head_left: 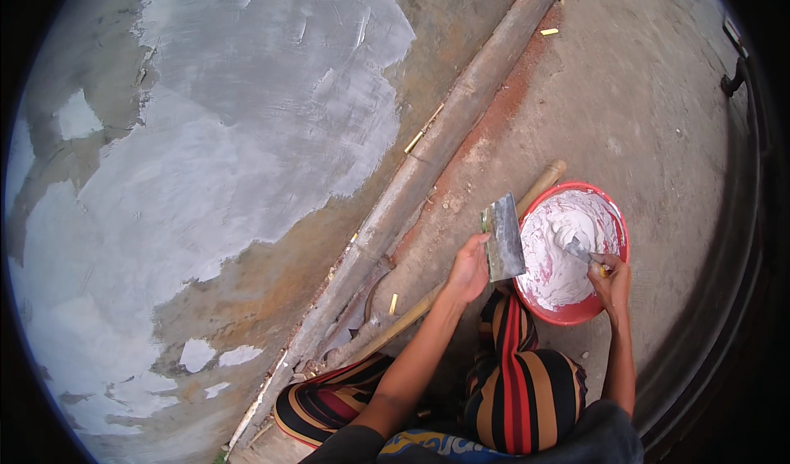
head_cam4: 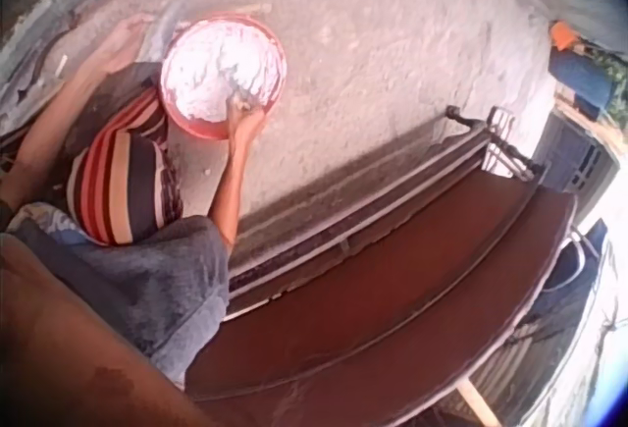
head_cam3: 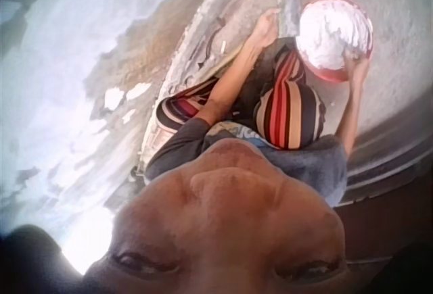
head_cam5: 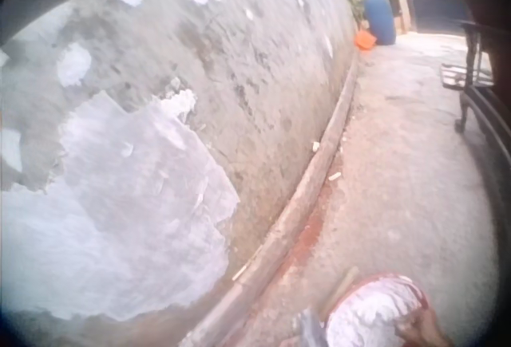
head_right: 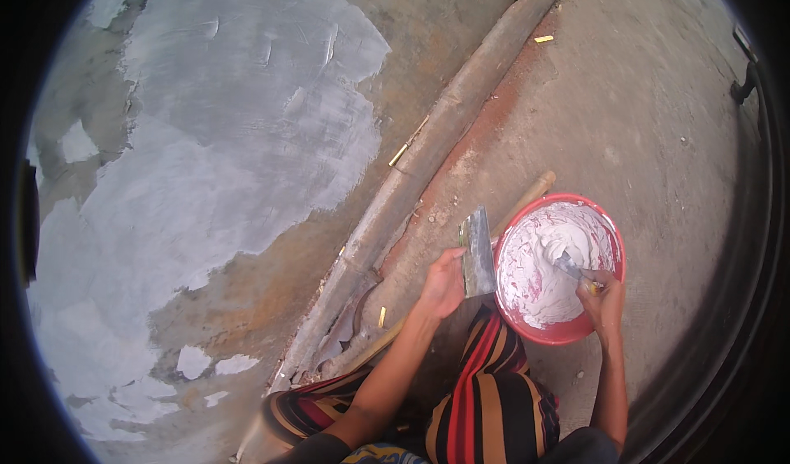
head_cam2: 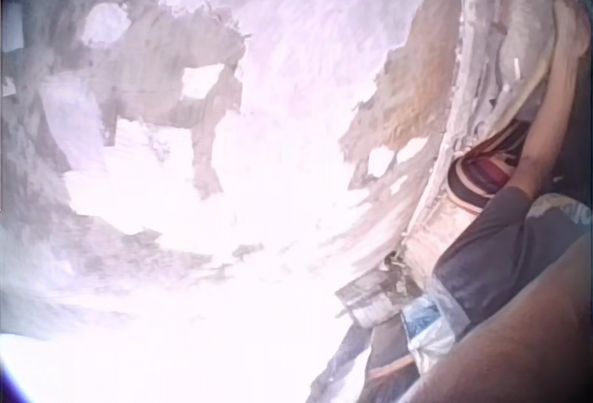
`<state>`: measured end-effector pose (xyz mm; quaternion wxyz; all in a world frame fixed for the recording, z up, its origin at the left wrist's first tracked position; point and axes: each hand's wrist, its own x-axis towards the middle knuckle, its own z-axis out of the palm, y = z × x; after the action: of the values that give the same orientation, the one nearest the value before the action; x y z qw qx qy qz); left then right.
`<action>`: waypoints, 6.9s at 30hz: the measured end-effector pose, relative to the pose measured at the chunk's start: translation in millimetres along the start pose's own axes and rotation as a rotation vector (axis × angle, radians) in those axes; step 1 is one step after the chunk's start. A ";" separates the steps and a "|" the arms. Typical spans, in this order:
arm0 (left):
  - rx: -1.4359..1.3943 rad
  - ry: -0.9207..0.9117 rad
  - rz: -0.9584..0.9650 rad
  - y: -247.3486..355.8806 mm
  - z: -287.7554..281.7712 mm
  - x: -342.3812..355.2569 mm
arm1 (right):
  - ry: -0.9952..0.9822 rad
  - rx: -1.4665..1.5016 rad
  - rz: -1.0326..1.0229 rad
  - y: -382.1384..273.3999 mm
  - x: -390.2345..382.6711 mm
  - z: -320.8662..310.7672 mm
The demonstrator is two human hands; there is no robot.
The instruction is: The person scoops white plaster from a red bucket using a trowel and applies it to a curved concrete wall. They repeatedly spread and smooth the plaster over the surface with a flat trowel.
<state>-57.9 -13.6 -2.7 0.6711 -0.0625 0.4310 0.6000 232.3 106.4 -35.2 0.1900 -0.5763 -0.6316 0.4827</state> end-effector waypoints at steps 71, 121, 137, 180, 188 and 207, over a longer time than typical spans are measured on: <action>0.238 0.289 0.316 81.4 -22.7 -317.3 | 0.464 0.525 -1.055 -394.0 190.1 211.2; 0.427 0.081 0.204 95.8 2.1 -297.3 | -0.319 0.366 -1.236 -345.2 -50.0 314.0; 0.588 0.153 0.397 89.5 -13.3 -325.0 | -0.801 1.034 0.292 -183.2 2.3 261.6; 1.034 0.814 0.946 100.1 -41.6 -353.4 | -0.722 0.957 -0.044 -255.2 -67.3 286.6; 1.210 0.786 0.964 106.8 -42.1 -325.7 | 0.156 0.353 -1.519 -474.8 -86.4 207.8; 1.441 0.764 0.883 113.5 -53.1 -309.1 | 0.091 0.294 -1.596 -523.1 -138.3 220.7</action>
<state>-153.9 -246.9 215.6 0.0709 0.3460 0.8764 0.3273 -191.7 -37.8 340.0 0.5759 0.0593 -0.7741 0.2561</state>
